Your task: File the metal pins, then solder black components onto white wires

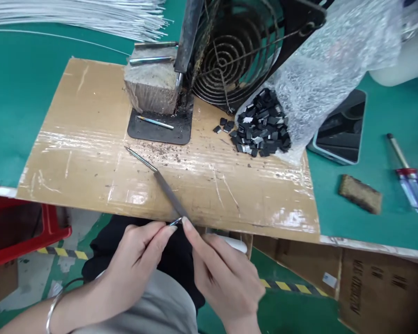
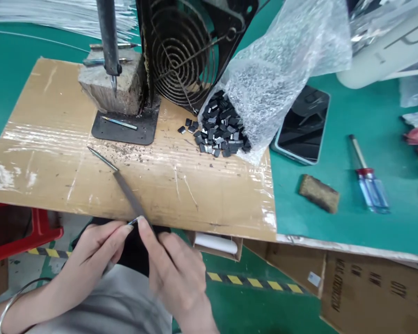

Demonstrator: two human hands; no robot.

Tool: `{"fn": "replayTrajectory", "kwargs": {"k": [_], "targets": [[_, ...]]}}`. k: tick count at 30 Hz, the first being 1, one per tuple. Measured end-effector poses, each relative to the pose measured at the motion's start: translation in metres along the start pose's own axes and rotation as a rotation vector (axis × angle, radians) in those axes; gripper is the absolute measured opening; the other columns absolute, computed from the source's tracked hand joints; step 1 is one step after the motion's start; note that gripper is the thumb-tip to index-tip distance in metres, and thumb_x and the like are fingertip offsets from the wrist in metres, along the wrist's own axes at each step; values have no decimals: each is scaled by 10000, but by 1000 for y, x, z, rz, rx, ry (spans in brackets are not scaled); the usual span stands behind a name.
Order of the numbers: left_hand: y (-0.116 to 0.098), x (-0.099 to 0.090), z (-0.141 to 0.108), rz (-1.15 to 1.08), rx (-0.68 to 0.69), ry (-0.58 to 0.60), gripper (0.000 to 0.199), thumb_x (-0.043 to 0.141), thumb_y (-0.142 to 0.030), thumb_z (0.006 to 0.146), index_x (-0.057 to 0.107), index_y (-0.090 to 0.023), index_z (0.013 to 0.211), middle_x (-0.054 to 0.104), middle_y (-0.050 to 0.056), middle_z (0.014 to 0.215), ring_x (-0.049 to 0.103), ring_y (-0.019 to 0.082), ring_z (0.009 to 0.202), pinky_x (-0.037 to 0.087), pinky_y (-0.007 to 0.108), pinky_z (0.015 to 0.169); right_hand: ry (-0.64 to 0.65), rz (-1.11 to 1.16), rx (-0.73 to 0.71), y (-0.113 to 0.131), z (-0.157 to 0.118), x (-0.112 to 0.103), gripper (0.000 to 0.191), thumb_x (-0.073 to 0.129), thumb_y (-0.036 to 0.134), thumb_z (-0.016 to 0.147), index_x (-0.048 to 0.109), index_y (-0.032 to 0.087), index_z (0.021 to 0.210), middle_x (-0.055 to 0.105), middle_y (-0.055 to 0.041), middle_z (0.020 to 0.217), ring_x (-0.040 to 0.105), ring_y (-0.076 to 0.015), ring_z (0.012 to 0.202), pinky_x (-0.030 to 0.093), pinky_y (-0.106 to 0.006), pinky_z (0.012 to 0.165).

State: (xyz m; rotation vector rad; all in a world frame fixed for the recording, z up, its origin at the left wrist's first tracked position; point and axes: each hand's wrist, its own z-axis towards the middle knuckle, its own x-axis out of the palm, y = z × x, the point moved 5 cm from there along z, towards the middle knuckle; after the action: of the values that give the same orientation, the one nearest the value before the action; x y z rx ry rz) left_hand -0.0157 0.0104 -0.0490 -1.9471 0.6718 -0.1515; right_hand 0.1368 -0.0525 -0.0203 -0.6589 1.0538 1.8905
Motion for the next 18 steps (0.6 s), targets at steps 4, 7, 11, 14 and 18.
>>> {"fn": "replayTrajectory", "kwargs": {"k": [4, 7, 11, 14, 18], "targets": [[-1, 1, 0, -24, -22, 20, 468, 420, -400, 1046, 397, -226, 613, 349, -77, 527, 299, 98, 488, 263, 257, 472, 13, -7, 46, 1, -11, -7, 572, 582, 16, 968, 595, 258, 1486, 713, 29, 713, 650, -79, 590, 506, -195, 652], [-3, 0, 0, -1, 1, 15, 463, 423, -378, 1048, 400, -223, 612, 358, -74, 533, 314, 96, 493, 270, 257, 481, -26, -33, 65, 2, -12, -9, 631, 609, 6, 955, 534, 271, 1523, 718, 28, 714, 653, -80, 586, 503, -196, 647], [-3, -1, -1, 56, 33, -25, 446, 426, -348, 1053, 398, -220, 627, 356, -76, 547, 316, 94, 498, 269, 254, 483, 0, -31, 5, 1, -1, 0, 639, 587, 29, 990, 462, 267, 1570, 756, 23, 792, 686, -74, 649, 514, -181, 712], [-4, -1, -3, 99, 67, -39, 443, 424, -317, 1061, 378, -220, 631, 324, -84, 547, 292, 91, 490, 259, 251, 475, 35, -37, 15, 0, -7, -3, 621, 563, 29, 998, 465, 253, 1568, 742, 22, 765, 671, -78, 624, 509, -194, 679], [-10, -2, -3, 211, 187, -89, 401, 436, -212, 1046, 376, -215, 650, 344, -84, 563, 310, 91, 506, 268, 240, 490, 6, -54, 30, 1, -17, -11, 615, 605, -6, 946, 565, 240, 1509, 722, 21, 733, 653, -84, 606, 513, -201, 677]]}}
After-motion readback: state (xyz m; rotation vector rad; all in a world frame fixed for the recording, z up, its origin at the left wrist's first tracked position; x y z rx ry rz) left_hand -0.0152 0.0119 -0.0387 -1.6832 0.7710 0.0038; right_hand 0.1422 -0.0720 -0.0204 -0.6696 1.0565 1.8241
